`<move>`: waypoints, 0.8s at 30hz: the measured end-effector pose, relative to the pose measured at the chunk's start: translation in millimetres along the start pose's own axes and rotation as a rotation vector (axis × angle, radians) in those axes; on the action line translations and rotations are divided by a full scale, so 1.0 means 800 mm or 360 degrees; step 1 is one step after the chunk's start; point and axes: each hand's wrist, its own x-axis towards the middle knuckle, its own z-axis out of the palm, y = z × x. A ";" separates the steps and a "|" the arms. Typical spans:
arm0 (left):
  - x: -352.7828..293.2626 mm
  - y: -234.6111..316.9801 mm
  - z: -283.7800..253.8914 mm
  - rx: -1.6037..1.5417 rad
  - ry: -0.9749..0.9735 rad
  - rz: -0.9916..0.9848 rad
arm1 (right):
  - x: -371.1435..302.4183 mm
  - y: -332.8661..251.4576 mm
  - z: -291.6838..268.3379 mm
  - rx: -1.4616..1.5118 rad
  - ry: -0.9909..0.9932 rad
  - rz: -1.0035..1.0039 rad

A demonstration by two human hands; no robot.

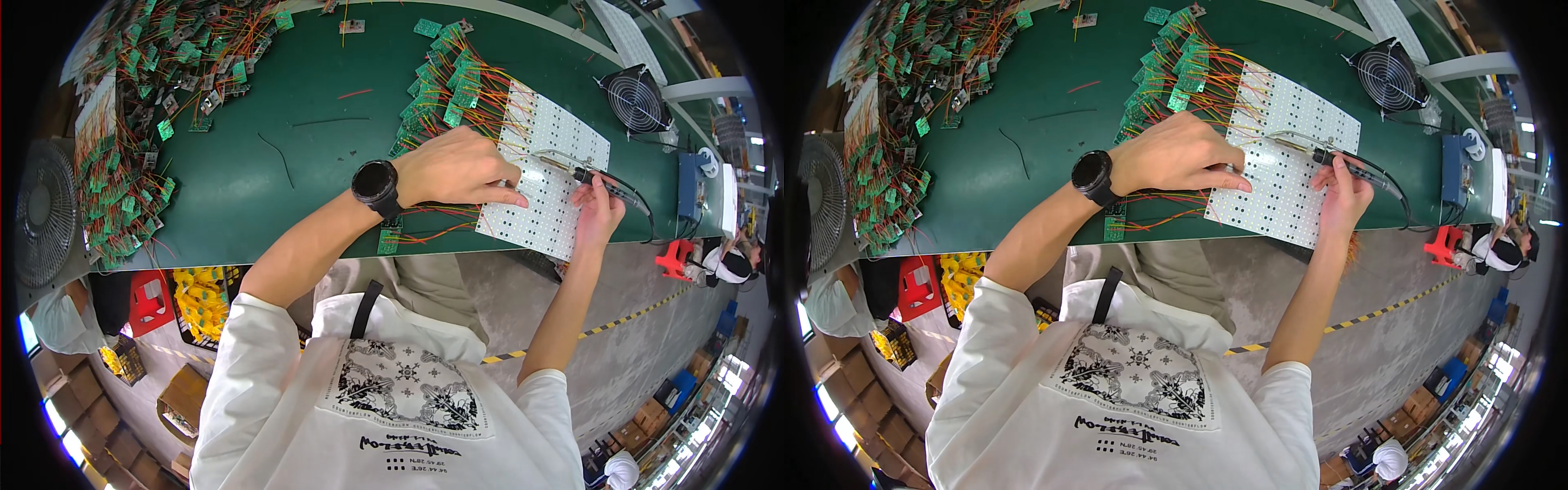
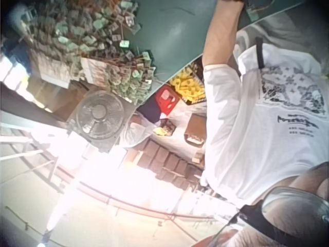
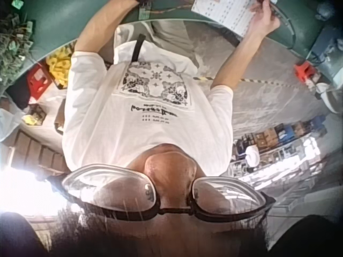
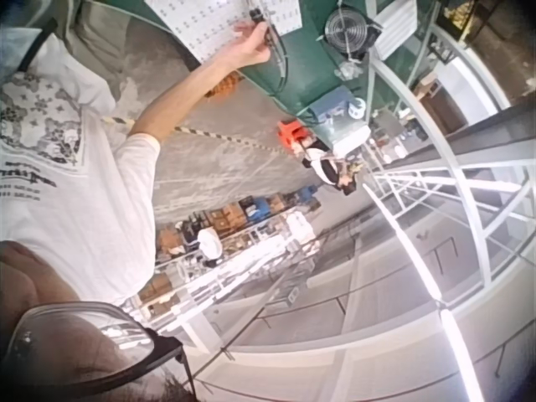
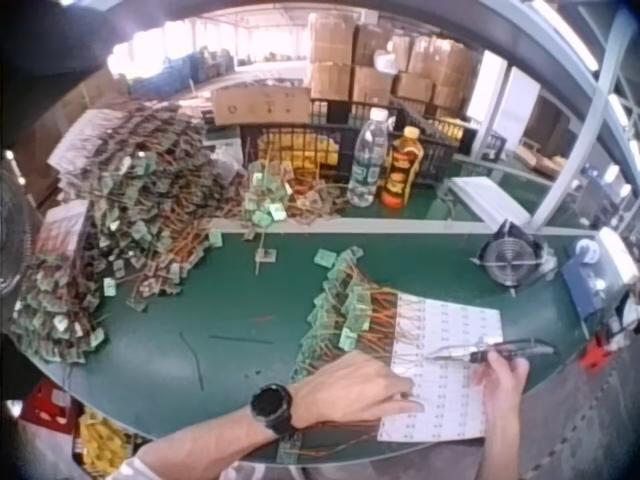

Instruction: The person picks up small circuit boards with attached wires and solders the wires onto a large circuit board using a soldering iron.

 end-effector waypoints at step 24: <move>0.003 -0.013 0.015 0.0393 0.0286 -0.0056 | -0.001 -0.002 0.000 -0.0019 0.0015 0.0029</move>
